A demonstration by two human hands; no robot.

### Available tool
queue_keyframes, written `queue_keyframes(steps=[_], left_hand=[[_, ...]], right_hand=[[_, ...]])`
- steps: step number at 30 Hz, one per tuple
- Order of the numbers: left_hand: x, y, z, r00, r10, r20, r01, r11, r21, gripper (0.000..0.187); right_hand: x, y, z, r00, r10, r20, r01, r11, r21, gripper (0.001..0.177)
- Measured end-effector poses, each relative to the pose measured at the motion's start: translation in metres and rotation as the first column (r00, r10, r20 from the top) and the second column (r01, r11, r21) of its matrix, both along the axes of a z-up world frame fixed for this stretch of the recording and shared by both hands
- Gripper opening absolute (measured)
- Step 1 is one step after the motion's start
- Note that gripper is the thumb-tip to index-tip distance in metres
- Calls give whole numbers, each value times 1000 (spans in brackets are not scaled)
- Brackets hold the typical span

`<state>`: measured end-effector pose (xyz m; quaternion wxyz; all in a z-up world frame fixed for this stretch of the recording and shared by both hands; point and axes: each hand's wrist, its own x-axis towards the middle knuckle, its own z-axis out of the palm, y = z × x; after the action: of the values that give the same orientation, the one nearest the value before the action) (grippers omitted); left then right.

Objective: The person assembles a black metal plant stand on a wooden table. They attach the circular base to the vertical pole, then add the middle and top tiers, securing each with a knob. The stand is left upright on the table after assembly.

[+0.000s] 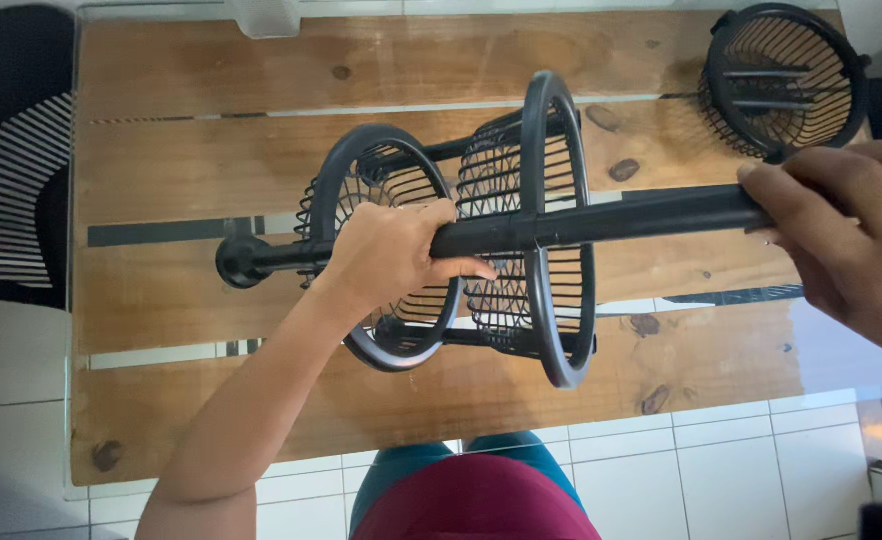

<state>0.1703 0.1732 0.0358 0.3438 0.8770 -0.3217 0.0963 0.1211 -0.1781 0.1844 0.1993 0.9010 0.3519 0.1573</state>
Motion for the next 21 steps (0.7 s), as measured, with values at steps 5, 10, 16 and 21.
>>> queue_keyframes(steps=[5, 10, 16, 21], left_hand=[[-2, -9, 2, 1000, -24, 4, 24, 999, 31, 55], [-7, -13, 0, 996, -32, 82, 30, 999, 18, 56], [-14, -20, -9, 993, -49, 105, 46, 998, 30, 60], [-17, -19, -13, 994, -47, 101, 46, 999, 7, 60]], right_hand=[[-2, -24, -11, 993, 91, 81, -82, 991, -108, 44], [-1, -42, -26, 980, 176, 95, -163, 978, -133, 55], [-5, -46, -34, 991, 123, 56, -109, 973, -205, 67], [-10, -26, -28, 1000, 10, 2, -9, 974, -227, 65]])
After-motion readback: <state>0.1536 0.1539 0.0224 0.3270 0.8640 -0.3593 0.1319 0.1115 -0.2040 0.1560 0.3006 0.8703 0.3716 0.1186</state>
